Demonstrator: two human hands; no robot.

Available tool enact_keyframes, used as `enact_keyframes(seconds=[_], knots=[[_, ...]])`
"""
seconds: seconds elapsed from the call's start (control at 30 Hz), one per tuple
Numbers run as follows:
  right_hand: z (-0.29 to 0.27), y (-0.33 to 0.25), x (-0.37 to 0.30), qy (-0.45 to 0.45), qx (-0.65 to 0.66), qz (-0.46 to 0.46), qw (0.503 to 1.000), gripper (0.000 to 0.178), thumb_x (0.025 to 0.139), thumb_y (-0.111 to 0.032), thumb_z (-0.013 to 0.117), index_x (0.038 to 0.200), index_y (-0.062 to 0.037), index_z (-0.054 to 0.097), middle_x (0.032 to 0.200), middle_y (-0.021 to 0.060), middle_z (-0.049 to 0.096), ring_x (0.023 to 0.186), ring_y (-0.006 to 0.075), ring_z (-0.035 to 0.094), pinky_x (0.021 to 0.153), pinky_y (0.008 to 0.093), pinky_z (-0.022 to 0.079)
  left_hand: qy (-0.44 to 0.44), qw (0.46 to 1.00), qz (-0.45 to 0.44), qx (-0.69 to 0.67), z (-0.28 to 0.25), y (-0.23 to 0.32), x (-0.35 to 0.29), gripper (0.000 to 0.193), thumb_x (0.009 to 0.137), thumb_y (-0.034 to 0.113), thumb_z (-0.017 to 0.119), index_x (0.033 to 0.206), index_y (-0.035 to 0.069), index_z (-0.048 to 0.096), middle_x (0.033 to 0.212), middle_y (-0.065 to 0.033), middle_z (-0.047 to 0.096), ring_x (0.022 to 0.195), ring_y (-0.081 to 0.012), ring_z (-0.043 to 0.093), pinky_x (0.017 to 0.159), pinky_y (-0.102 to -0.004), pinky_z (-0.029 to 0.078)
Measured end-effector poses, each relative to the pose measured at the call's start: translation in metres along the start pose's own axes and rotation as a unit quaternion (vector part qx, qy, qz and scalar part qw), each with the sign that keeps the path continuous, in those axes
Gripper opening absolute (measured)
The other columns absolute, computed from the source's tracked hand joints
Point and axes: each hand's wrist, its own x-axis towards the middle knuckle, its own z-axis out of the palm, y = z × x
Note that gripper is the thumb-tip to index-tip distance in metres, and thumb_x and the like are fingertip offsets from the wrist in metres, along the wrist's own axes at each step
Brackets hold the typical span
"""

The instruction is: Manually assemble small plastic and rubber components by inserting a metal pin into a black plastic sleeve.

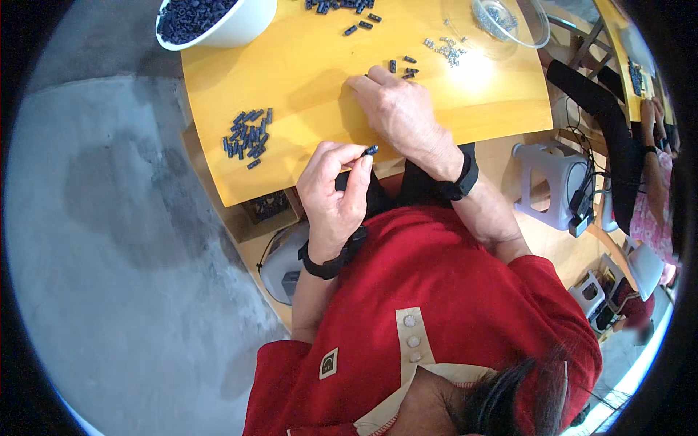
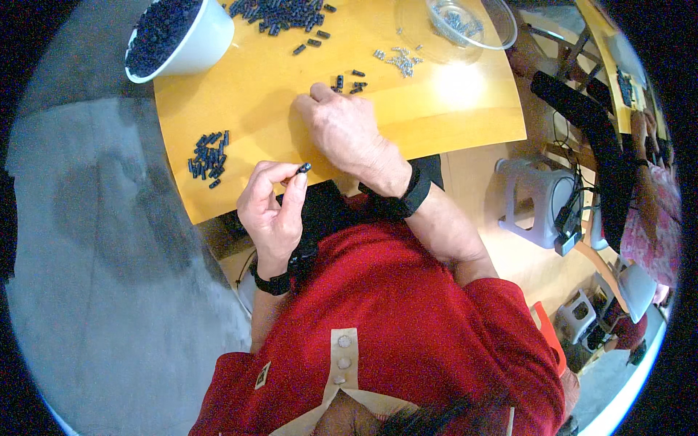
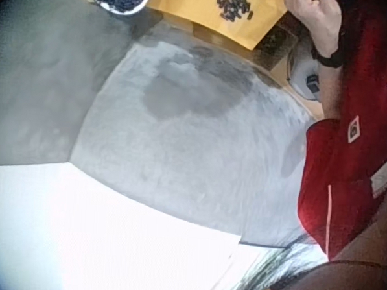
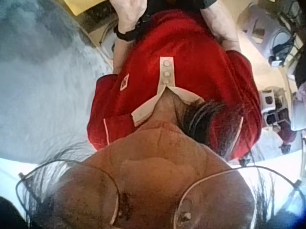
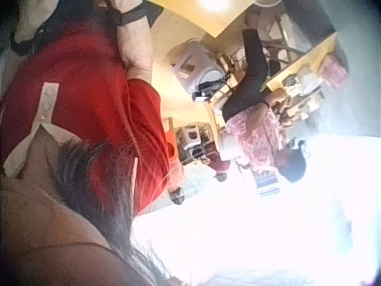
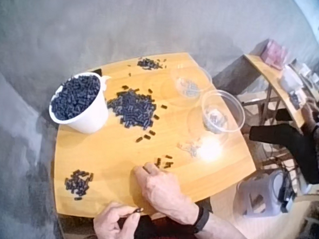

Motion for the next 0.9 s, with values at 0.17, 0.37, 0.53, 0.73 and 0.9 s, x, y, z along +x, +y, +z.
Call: enact_keyframes(seconds=[0.17, 0.37, 0.53, 0.73, 0.9], knots=[[-0.011, -0.012, 0.003, -0.022, 0.011, 0.003, 1.0, 0.01, 0.078, -0.007, 0.057, 0.086, -0.0036, 0.052, 0.077, 0.0143, 0.06, 0.064, 0.0345, 0.065, 0.052, 0.0441, 0.05, 0.004, 1.0, -0.012, 0.014, -0.004, 0.006, -0.001, 0.009, 0.083, -0.008, 0.063, 0.091, -0.004, 0.063, 0.083, -0.0079, 0.059, 0.074, -0.0143, 0.054, 0.069, -0.0249, 0.045], [-0.085, 0.0, 0.018, -0.134, 0.139, -0.059, 0.979, 0.007, 0.08, -0.003, 0.059, 0.084, -0.0016, 0.053, 0.071, 0.0183, 0.06, 0.069, 0.0378, 0.063, 0.061, 0.0445, 0.049, 0.014, 1.0, -0.004, 0.018, -0.011, 0.008, -0.007, 0.007, 0.082, -0.007, 0.064, 0.089, -0.004, 0.062, 0.081, -0.0085, 0.059, 0.073, -0.0154, 0.054, 0.068, -0.0261, 0.044], [-0.1, 0.048, 0.084, -0.024, 0.063, -0.013, 0.998, 0.011, 0.08, -0.006, 0.062, 0.088, 0.0014, 0.062, 0.072, 0.0186, 0.065, 0.07, 0.0335, 0.067, 0.062, 0.0416, 0.052, 0.015, 1.0, 0.009, 0.021, -0.007, 0.016, -0.005, 0.008, 0.082, -0.006, 0.065, 0.089, -0.004, 0.063, 0.082, -0.009, 0.061, 0.073, -0.0152, 0.055, 0.067, -0.0258, 0.045], [-0.101, 0.075, 0.134, 0.178, 0.295, 0.084, 0.935, 0.044, 0.091, -0.01, 0.062, 0.13, 0.0065, 0.05, 0.117, 0.0191, 0.065, 0.108, 0.0234, 0.065, 0.091, 0.0325, 0.052, 0.004, 0.999, 0.029, 0.039, -0.002, 0.019, -0.008, 0.008, 0.082, -0.006, 0.066, 0.09, -0.003, 0.064, 0.079, -0.0102, 0.061, 0.069, -0.0173, 0.06, 0.065, -0.0275, 0.048], [-0.097, 0.087, 0.102, 0.214, 0.346, 0.044, 0.913, 0.048, 0.093, -0.007, 0.058, 0.136, 0.0071, 0.043, 0.127, 0.0214, 0.06, 0.115, 0.0256, 0.061, 0.094, 0.0319, 0.051, -0.002, 0.999, 0.013, 0.033, 0.0, 0.016, -0.014, 0.008, 0.083, -0.005, 0.066, 0.09, -0.003, 0.064, 0.08, -0.0094, 0.061, 0.071, -0.0154, 0.057, 0.066, -0.0262, 0.047]])
